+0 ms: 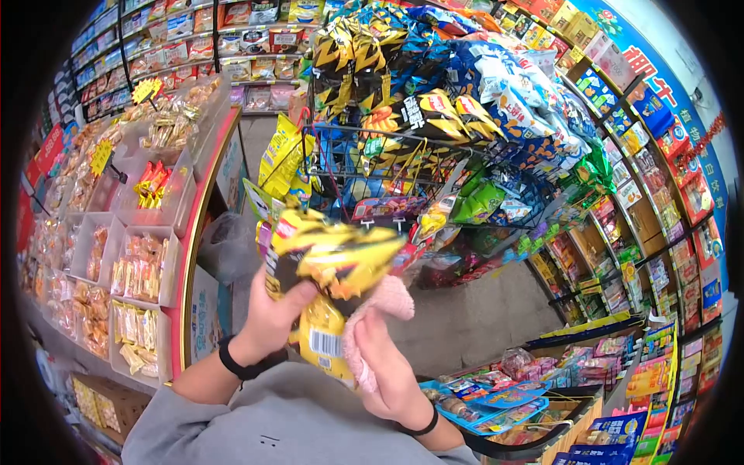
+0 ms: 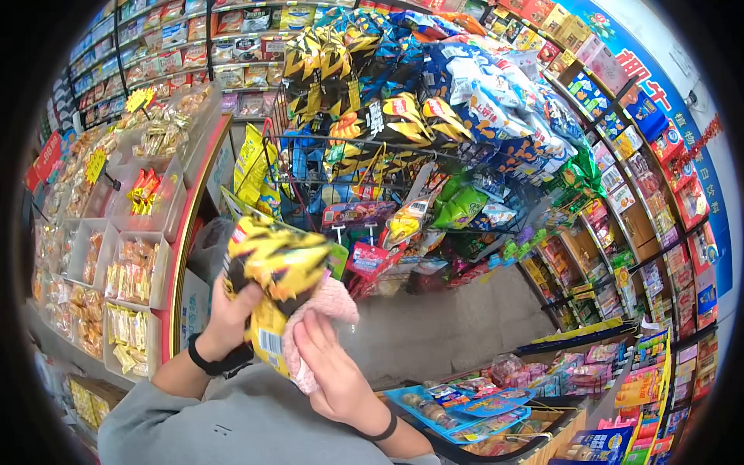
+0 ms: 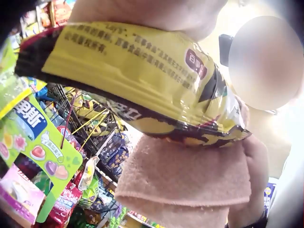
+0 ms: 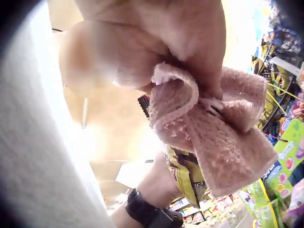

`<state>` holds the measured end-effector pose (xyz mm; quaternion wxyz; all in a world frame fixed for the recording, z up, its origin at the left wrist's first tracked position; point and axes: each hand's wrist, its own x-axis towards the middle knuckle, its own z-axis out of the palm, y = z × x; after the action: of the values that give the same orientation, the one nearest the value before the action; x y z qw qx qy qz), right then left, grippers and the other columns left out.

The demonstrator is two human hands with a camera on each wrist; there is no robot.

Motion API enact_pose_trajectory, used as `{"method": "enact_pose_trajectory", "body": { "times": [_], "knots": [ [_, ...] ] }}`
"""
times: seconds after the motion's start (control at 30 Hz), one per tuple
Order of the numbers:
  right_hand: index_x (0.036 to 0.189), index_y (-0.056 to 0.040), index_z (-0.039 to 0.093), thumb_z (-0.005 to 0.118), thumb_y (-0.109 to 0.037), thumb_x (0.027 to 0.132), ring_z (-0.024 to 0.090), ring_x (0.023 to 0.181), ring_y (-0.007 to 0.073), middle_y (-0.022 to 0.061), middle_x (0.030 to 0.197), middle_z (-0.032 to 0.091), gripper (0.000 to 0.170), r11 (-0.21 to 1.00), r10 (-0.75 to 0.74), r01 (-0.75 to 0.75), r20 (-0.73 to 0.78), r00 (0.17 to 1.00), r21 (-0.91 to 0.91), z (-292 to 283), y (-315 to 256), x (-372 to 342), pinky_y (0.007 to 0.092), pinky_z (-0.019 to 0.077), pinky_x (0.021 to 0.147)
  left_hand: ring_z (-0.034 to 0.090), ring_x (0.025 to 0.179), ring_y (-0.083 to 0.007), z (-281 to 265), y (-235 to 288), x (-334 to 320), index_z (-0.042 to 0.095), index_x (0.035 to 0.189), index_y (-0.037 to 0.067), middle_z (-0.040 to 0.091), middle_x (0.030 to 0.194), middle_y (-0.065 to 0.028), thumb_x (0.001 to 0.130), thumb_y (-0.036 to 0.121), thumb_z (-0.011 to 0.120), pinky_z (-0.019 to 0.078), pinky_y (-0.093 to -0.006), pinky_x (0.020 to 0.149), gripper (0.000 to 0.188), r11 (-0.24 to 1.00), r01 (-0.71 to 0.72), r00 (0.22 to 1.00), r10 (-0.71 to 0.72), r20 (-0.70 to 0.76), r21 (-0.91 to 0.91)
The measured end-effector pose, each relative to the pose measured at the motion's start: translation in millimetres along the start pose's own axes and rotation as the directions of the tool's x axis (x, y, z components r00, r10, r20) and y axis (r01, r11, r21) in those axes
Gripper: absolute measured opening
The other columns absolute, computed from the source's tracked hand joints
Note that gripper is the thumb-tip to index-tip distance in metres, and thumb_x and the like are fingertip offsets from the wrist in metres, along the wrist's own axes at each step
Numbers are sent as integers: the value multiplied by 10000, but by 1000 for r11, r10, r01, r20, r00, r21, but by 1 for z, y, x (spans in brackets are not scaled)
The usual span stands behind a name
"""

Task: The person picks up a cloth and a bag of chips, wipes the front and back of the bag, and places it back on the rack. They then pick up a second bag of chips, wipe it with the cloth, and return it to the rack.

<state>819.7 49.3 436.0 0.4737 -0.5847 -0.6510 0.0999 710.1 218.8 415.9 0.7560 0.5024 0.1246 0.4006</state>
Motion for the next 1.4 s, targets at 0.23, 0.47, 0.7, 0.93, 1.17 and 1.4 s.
{"method": "enact_pose_trajectory", "body": {
  "times": [0.23,0.47,0.7,0.93,1.17,1.4],
  "knots": [
    [1303,105,458,433,7,868,427,1294,393,289,1364,442,447,975,47,-76,142,989,211,-12,7,-15,452,308,1088,592,1020,-140,-5,10,11,485,1220,-11,615,1138,-83,865,187,687,466,-294,899,454,998,-40,996,43,-79,39],
    [1276,149,459,406,-74,903,358,1343,360,265,1410,392,438,674,420,-169,-184,889,719,-15,5,-15,413,231,1122,475,1190,-163,-6,2,1,310,1376,10,487,1303,-102,911,175,618,360,-328,1027,582,990,105,993,-110,-44,-97],
    [1346,59,429,464,30,797,223,1402,411,254,1454,347,551,994,100,-100,3,995,44,-9,16,1,520,84,1138,572,1019,-130,-5,-8,-5,469,1251,-14,605,1144,-66,856,168,699,452,-292,907,492,971,236,969,-231,81,-47],
    [1348,7,452,565,-7,722,303,1335,463,228,1430,389,637,988,58,-59,-9,998,-141,8,25,-10,583,167,1094,597,954,-118,4,-8,1,513,1205,0,624,1099,-60,886,161,667,485,-277,842,389,985,174,980,-172,-97,11],
    [1336,-12,474,607,-29,685,430,1209,428,171,1395,442,665,914,9,27,89,996,-405,19,22,-24,573,282,1014,603,941,-112,5,-8,5,526,1172,13,627,1083,-48,884,140,668,495,-275,824,345,973,225,963,-229,-143,-45],
    [1373,94,364,542,29,829,224,1355,521,300,1468,278,576,930,-48,-11,-153,987,-367,9,27,1,553,185,1104,574,1044,-136,16,-18,-20,493,1240,0,606,1169,-62,861,57,667,452,-296,920,421,976,99,989,-119,91,196]
  ]
}}
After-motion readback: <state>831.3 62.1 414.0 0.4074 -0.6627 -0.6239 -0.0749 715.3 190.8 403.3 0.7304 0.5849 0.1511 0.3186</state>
